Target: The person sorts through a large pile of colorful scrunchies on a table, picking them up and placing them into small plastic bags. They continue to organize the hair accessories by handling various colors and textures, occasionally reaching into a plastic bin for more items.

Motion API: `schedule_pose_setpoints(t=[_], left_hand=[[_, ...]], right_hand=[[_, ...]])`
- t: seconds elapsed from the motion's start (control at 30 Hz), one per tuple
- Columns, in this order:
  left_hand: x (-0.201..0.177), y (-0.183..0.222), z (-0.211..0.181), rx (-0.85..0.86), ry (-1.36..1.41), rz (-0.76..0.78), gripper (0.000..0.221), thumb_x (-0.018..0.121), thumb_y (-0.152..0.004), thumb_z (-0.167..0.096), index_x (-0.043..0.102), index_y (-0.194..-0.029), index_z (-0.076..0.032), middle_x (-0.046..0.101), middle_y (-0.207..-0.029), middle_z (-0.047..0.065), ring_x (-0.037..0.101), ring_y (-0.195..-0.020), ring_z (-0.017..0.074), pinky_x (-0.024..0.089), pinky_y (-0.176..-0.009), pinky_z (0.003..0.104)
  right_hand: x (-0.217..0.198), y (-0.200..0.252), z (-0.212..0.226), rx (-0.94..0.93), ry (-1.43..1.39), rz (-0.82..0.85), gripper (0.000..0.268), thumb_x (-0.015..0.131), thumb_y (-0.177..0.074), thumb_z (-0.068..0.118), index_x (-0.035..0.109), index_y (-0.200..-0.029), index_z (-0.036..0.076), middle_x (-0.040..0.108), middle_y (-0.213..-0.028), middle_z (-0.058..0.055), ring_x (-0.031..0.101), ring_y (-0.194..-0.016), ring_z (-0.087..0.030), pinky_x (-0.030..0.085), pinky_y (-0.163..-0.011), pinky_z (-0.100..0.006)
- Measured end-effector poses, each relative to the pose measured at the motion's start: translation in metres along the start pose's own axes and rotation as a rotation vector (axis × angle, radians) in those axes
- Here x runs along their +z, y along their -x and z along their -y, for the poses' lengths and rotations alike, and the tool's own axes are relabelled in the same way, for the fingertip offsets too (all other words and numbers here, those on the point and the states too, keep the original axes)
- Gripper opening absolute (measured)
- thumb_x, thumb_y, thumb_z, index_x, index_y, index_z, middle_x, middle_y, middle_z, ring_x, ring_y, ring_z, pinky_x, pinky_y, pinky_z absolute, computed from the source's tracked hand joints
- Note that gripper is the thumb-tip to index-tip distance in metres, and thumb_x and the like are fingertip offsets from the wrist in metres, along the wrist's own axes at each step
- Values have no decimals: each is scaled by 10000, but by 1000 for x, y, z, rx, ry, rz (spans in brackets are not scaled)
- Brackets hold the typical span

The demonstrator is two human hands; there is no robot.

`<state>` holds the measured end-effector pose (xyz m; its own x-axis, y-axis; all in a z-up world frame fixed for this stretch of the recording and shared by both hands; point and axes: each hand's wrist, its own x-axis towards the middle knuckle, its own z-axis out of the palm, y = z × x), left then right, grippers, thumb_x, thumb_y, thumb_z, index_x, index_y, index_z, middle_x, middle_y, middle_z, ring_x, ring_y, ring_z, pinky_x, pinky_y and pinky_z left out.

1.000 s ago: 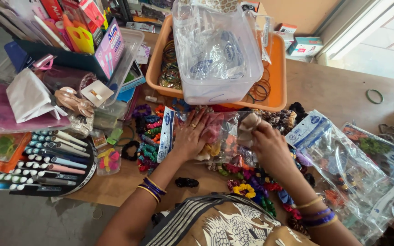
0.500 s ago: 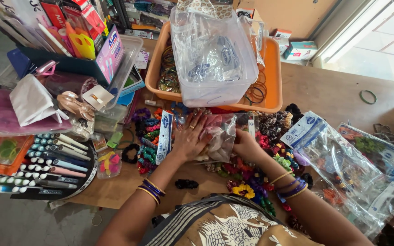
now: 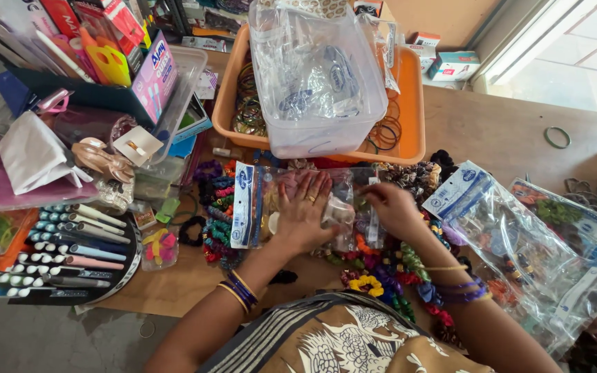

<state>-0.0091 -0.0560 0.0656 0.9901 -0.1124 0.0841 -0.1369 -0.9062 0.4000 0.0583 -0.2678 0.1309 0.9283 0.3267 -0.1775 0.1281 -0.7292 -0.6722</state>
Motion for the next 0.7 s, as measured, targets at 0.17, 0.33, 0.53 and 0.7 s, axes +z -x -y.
schedule_pose_setpoints(t=[0.17,0.33,0.53,0.7], left_hand=[[3,-3,-8,-30,-145,21,1226,491,-705,-913,194,-1605,-136,106,-1704,43,9,-1567,260,-158,-1126,712],[1,1,-3,7,-194,58,1200,506,-714,-907,183,-1631,-204,81,-1727,50,-29,-1584,269,-163,-1124,744],[-1,9,-6,179,-144,-109,1188,589,-707,-874,141,-1610,-244,47,-1705,40,-50,-1553,260,-138,-1098,766],[-26,8,-25,38,-209,241,1186,655,-693,-792,139,-1637,-292,-27,-1725,5,-63,-1580,244,-130,-1125,774]], right_hand=[[-2,-3,-29,-220,24,-367,404,740,-908,194,630,-1221,-37,711,-1081,-182,703,-915,-254,569,-801,-378],[8,-19,-28,-122,-104,-220,551,757,-898,200,536,-1355,-12,734,-984,-119,726,-861,-209,572,-760,-351],[-8,-2,-3,91,-744,27,486,717,-854,47,553,-1312,33,710,-905,-122,662,-704,-181,550,-591,-320],[12,-2,-34,-207,-362,220,306,621,-983,89,647,-1280,23,740,-1159,-83,691,-1064,-192,556,-945,-343]])
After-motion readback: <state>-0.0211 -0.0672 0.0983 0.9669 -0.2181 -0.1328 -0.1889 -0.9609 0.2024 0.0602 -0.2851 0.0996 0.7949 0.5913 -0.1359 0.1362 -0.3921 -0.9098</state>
